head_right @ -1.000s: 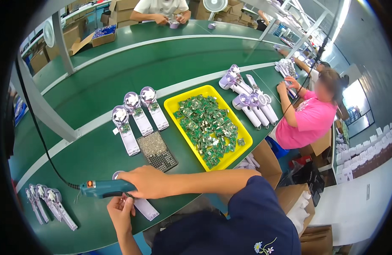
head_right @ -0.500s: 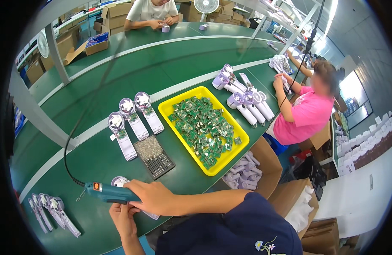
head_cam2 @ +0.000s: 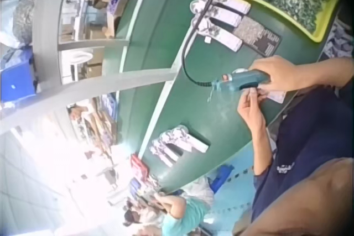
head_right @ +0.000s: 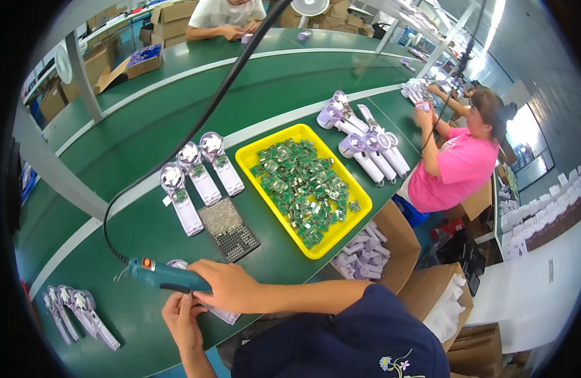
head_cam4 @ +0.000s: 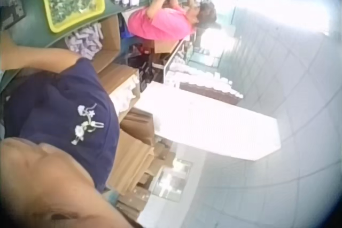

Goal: Assembling components of portable handheld fans on an assembly line.

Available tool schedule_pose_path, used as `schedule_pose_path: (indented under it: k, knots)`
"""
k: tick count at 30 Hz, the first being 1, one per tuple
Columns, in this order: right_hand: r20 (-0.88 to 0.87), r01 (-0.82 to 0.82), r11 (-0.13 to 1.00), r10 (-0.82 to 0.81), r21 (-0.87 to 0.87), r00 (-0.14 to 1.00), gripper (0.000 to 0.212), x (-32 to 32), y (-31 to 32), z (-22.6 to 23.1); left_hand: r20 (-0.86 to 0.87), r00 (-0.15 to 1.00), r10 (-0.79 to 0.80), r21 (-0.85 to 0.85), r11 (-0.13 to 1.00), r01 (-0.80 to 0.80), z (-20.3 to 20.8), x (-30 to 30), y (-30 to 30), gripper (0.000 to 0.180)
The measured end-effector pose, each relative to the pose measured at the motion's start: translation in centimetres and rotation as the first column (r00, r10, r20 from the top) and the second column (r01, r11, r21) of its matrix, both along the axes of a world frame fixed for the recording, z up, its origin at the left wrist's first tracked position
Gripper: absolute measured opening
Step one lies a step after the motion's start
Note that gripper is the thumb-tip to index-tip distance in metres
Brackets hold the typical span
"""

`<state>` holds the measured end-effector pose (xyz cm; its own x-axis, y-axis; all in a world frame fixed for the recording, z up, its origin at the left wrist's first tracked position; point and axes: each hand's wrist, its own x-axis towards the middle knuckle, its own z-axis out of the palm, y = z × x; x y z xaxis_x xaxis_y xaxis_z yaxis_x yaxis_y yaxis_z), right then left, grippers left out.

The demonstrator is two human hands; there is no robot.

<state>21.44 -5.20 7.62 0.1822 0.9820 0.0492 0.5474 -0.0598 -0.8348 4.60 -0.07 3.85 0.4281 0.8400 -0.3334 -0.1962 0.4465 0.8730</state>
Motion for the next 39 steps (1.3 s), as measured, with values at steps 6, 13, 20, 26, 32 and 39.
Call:
schedule_pose_path:
  k: [6, 13, 20, 26, 32, 39]
  knots:
    - [0.079, 0.134, 0.989, -0.13, -0.056, 0.988, 0.052, 3.1, -0.5, 2.2, -0.213, 0.977, 0.02, 0.275, 0.961, 0.04, -0.1, 1.0, 1.2, 0.008]
    - [-0.043, 0.022, 0.985, -0.03, -0.172, 0.999, 0.04, 2.4, 0.2, 0.3, -0.277, 0.922, 0.269, 0.406, 0.903, -0.141, -1.1, 1.5, 0.5, 0.01]
    - [0.063, -0.108, 0.976, 0.122, -0.19, 0.991, 0.045, 1.2, 0.3, 0.1, -0.315, 0.923, 0.223, 0.422, 0.903, -0.075, -1.4, 0.6, 0.2, 0.009]
    - [0.071, -0.135, 0.989, 0.139, -0.058, 0.988, 0.041, 1.3, 0.4, -0.5, -0.407, 0.896, 0.174, 0.52, 0.851, 0.071, -1.2, 0.1, 0.3, 0.014]
    - [-0.088, 0.118, 0.977, -0.135, -0.175, 0.987, 0.035, 0.3, -0.4, -1.5, -0.299, 0.947, 0.114, 0.474, 0.88, 0.043, -1.1, 0.3, 0.5, 0.01]
    - [-0.225, 0.156, 0.959, -0.21, -0.235, 0.951, 0.031, -0.4, 0.3, -1.7, -0.33, 0.943, 0.051, 0.281, 0.959, 0.046, 0.3, 0.5, 0.1, 0.013]
